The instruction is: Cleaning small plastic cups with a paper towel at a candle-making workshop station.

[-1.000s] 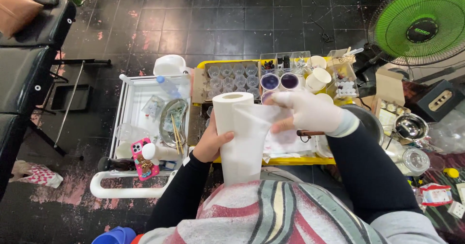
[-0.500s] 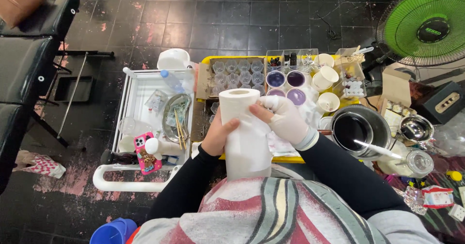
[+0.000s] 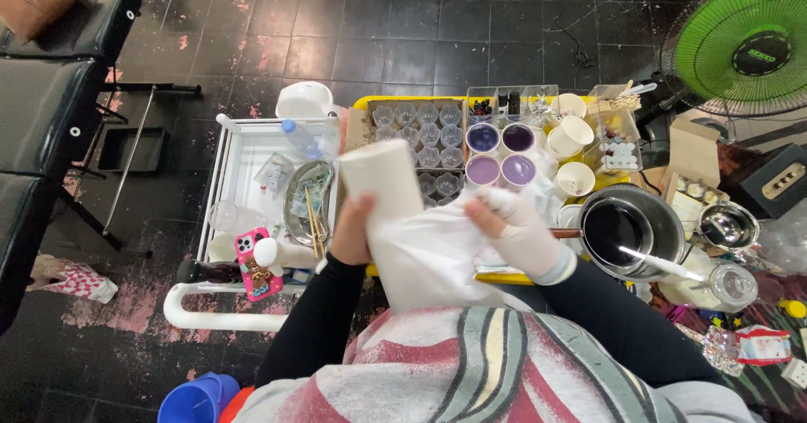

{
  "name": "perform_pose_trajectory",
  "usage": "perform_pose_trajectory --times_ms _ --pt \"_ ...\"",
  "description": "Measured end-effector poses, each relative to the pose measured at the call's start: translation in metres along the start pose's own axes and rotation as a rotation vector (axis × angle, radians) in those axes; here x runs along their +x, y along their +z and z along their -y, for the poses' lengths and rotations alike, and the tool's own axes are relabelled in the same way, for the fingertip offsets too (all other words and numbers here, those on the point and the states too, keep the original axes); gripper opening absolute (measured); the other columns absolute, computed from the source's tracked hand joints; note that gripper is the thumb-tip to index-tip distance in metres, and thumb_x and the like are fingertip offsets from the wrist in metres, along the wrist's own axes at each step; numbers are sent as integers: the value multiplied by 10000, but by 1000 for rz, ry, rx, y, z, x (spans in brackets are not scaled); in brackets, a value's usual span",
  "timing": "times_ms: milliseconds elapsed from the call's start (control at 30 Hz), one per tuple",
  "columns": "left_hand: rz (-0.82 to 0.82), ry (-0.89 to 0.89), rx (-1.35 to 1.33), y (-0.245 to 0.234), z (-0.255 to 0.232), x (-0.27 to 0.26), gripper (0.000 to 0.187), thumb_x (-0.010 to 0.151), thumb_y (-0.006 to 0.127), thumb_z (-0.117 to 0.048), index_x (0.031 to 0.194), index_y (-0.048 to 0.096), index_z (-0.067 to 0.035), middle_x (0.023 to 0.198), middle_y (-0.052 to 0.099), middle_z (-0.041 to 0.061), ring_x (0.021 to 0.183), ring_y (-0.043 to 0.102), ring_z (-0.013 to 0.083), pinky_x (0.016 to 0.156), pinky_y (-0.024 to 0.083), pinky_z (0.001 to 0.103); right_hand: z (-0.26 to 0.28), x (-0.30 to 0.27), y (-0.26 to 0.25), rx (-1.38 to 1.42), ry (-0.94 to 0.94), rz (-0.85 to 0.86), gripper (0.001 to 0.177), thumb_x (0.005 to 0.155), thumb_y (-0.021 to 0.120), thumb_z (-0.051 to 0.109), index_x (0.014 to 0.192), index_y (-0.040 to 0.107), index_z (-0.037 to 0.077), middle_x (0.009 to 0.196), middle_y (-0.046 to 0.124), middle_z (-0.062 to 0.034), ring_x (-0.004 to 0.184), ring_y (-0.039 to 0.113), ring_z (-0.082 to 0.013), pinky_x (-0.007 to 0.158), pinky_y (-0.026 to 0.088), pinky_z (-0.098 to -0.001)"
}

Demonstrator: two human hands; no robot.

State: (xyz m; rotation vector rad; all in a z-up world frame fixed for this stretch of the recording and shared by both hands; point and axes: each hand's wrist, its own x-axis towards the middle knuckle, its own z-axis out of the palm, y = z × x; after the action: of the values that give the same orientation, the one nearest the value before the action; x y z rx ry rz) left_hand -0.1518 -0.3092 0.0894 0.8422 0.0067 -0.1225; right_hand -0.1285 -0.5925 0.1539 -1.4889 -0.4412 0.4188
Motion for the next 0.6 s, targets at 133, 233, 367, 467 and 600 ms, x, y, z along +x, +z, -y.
perform_pose_trajectory --times_ms 133,233,367,467,600 --pt "-97 178 172 -9 -28 -6 749 988 642 -428 1549 363 -17 1405 568 152 1237 605 282 1050 507 449 28 -19 -6 -62 143 -252 163 1014 617 219 969 680 76 722 492 86 596 402 -27 504 309 -209" --pt "-165 229 89 -9 -31 -11 731 992 608 -465 1536 386 -31 1397 578 145 1241 608 285 1058 506 452 54 -33 -10 109 114 -360 210 1080 568 208 1076 724 67 712 585 32 527 452 -60 452 329 -225" --pt "-315 350 -85 -8 -38 -17 708 1001 533 -548 1507 438 -62 1379 600 130 1250 614 293 1075 503 458 40 -55 -15 74 -121 -505 199 1109 574 176 952 631 68 824 599 57 741 512 -20 655 417 -200" --pt "-380 396 -162 0 -36 -23 711 1007 472 -610 1489 461 -87 1362 604 105 1254 609 285 1075 499 456 35 -65 -20 191 -282 -631 172 1155 596 143 1000 611 71 876 605 38 819 514 -34 744 419 -204" --pt "-464 460 -158 15 -31 -29 699 1016 409 -642 1493 459 -134 1382 587 59 1295 581 262 1106 475 435 36 -77 -25 267 -348 -651 224 1181 572 136 969 598 68 886 637 10 783 549 -46 772 445 -223"
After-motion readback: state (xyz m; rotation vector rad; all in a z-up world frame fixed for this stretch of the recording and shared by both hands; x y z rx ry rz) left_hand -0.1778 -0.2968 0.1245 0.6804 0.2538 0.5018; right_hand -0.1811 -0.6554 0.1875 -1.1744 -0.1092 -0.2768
